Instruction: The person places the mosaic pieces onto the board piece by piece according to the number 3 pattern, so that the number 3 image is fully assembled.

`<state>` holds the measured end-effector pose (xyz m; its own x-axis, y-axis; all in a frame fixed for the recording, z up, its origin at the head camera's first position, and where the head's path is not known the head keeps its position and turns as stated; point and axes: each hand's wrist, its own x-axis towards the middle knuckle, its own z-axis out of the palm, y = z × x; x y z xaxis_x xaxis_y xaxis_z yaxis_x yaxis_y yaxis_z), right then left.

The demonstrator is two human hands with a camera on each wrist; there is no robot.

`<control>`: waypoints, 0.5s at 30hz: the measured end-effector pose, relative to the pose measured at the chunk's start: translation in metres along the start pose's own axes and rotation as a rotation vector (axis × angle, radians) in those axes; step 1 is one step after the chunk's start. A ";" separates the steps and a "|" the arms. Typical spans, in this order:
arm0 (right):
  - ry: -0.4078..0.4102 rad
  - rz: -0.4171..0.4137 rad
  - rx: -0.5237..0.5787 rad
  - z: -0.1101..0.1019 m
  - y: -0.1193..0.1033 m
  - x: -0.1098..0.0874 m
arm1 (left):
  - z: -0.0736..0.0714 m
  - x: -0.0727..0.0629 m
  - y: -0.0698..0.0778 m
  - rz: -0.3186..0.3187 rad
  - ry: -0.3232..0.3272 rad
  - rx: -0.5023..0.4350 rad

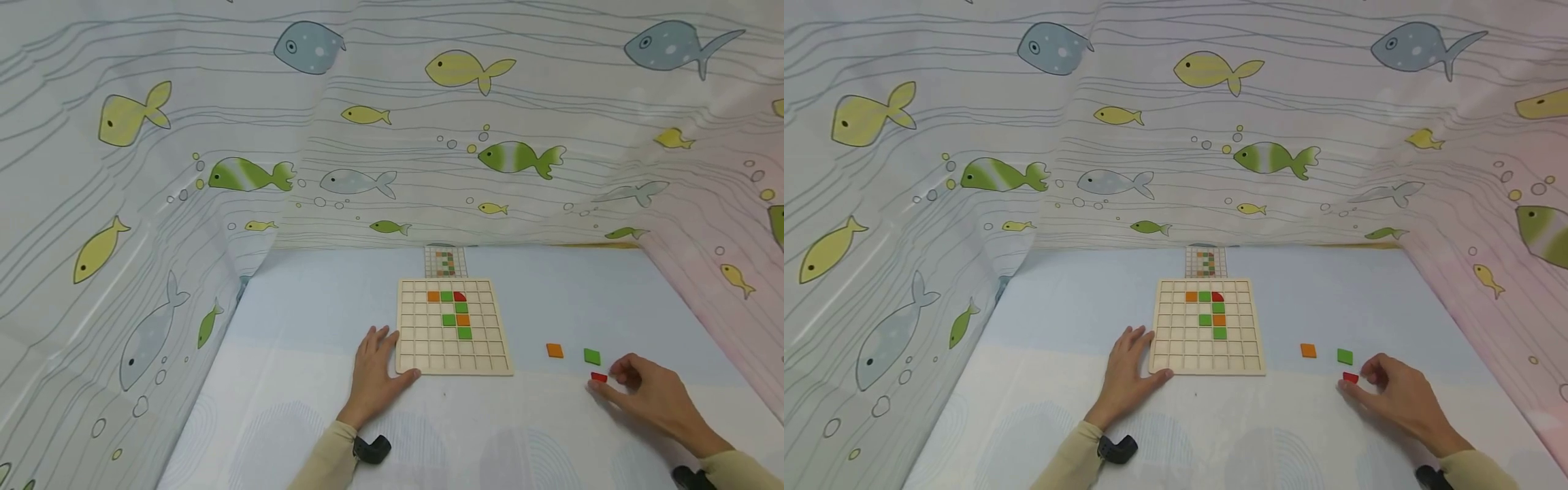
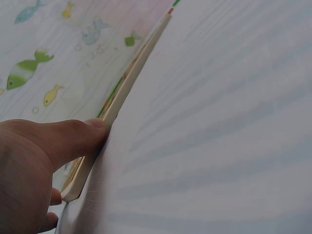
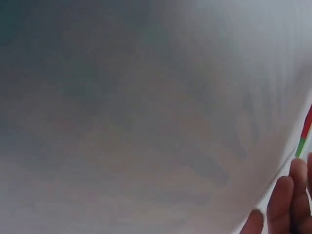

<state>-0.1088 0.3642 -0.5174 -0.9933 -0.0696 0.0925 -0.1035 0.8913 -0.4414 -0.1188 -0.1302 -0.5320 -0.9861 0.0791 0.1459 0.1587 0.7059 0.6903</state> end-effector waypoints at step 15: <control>-0.076 0.038 -0.039 -0.001 -0.004 0.002 | 0.001 0.000 -0.001 -0.003 -0.001 -0.013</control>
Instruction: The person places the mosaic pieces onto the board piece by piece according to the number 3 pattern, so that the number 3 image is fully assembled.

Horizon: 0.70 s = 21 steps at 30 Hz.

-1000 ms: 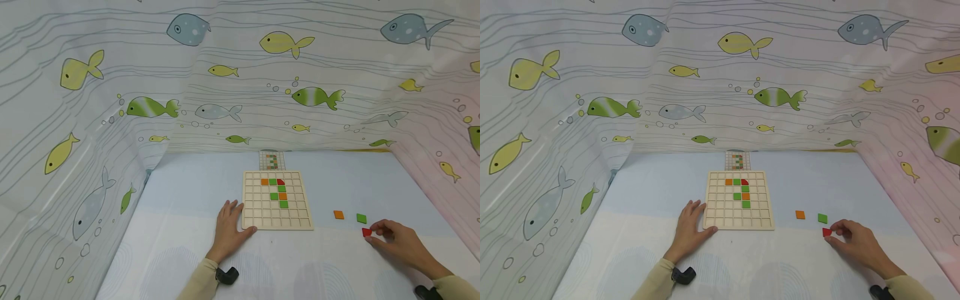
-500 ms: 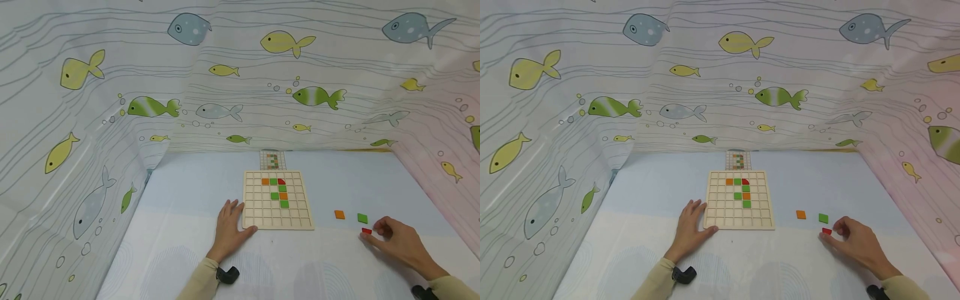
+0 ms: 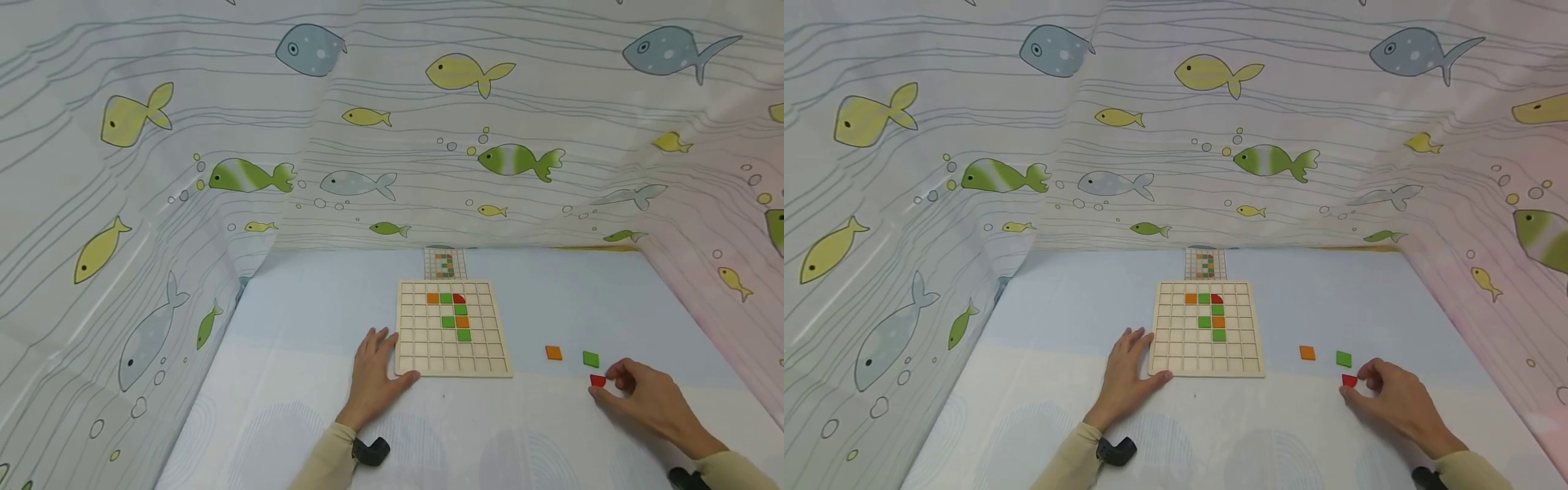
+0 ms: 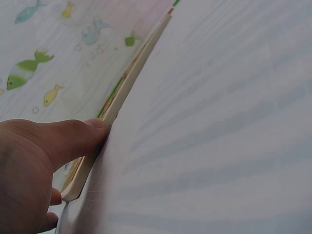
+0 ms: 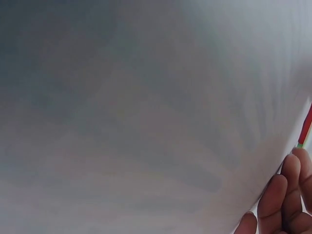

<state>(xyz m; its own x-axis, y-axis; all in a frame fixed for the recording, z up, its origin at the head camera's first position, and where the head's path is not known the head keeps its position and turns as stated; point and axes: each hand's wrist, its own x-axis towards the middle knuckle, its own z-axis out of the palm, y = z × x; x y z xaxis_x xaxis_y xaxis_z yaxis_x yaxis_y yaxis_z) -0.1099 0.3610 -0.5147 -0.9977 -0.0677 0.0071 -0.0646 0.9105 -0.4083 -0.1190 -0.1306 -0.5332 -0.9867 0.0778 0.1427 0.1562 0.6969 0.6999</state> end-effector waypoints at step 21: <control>-0.038 -0.017 -0.041 -0.001 -0.007 0.003 | 0.002 -0.001 -0.003 0.007 0.002 0.015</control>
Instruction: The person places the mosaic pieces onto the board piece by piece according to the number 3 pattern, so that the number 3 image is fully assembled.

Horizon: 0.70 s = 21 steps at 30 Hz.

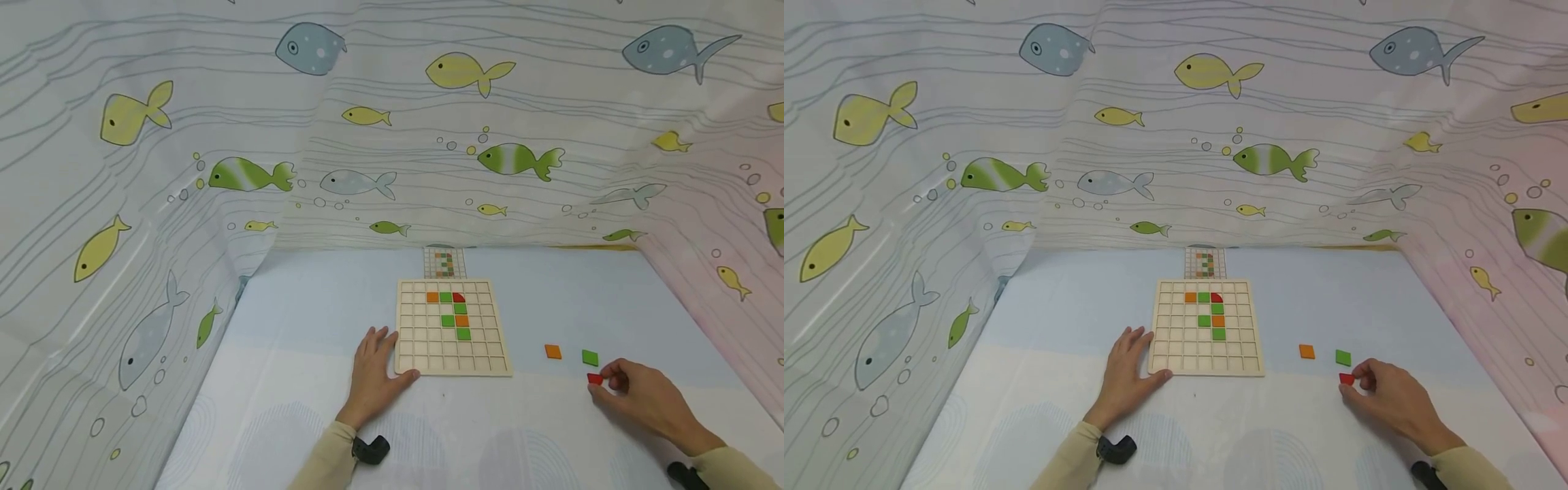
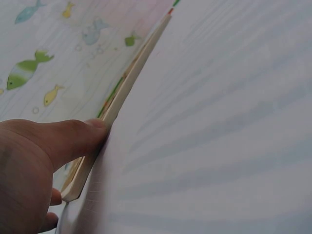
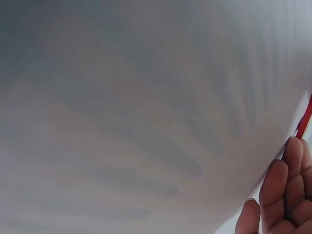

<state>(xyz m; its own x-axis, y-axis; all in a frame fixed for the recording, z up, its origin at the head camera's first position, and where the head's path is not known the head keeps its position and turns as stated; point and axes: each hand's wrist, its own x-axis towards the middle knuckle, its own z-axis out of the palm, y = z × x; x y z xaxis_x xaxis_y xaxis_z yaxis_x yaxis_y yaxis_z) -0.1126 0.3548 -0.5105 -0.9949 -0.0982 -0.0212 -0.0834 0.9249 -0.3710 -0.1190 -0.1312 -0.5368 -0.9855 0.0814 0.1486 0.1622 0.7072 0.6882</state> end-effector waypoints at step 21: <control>0.263 -0.354 -0.116 0.004 -0.015 0.013 | 0.000 0.001 -0.001 0.008 0.004 0.007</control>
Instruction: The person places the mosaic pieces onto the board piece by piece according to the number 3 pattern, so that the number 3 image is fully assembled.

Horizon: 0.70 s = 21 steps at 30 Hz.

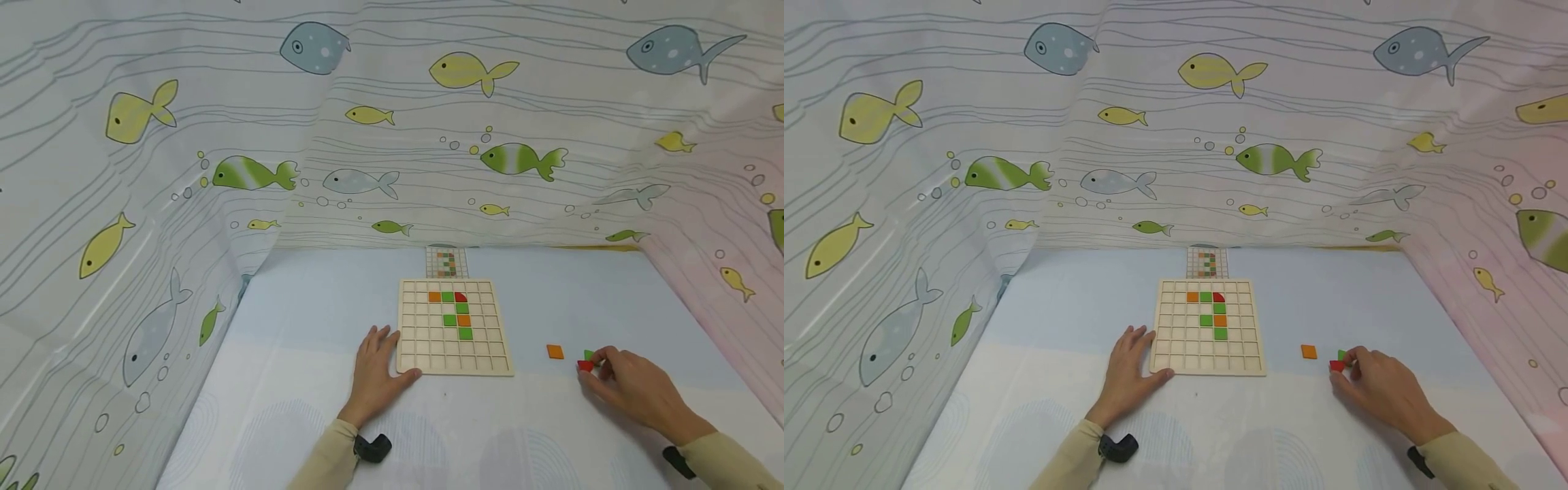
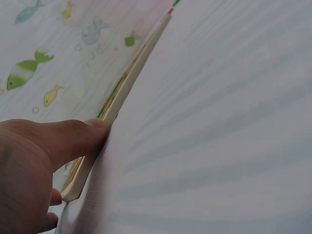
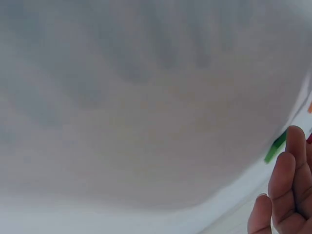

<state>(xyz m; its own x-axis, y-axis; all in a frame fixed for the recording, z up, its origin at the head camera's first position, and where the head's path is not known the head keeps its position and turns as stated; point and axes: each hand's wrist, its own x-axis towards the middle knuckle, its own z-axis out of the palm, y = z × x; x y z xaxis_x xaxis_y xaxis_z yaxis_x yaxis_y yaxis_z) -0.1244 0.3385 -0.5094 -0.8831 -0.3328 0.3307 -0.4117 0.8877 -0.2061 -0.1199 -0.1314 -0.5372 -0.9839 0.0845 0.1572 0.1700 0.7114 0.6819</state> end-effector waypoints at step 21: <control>-0.092 -0.083 0.005 0.028 -0.061 0.072 | -0.001 0.001 0.001 0.009 0.002 -0.014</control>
<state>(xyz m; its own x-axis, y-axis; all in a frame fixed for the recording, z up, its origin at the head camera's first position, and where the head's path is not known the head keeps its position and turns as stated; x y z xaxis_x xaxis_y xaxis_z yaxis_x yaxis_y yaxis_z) -0.1695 0.2517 -0.4983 -0.8626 -0.4333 0.2610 -0.4853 0.8544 -0.1857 -0.1207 -0.1314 -0.5360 -0.9823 0.0889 0.1647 0.1792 0.7009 0.6904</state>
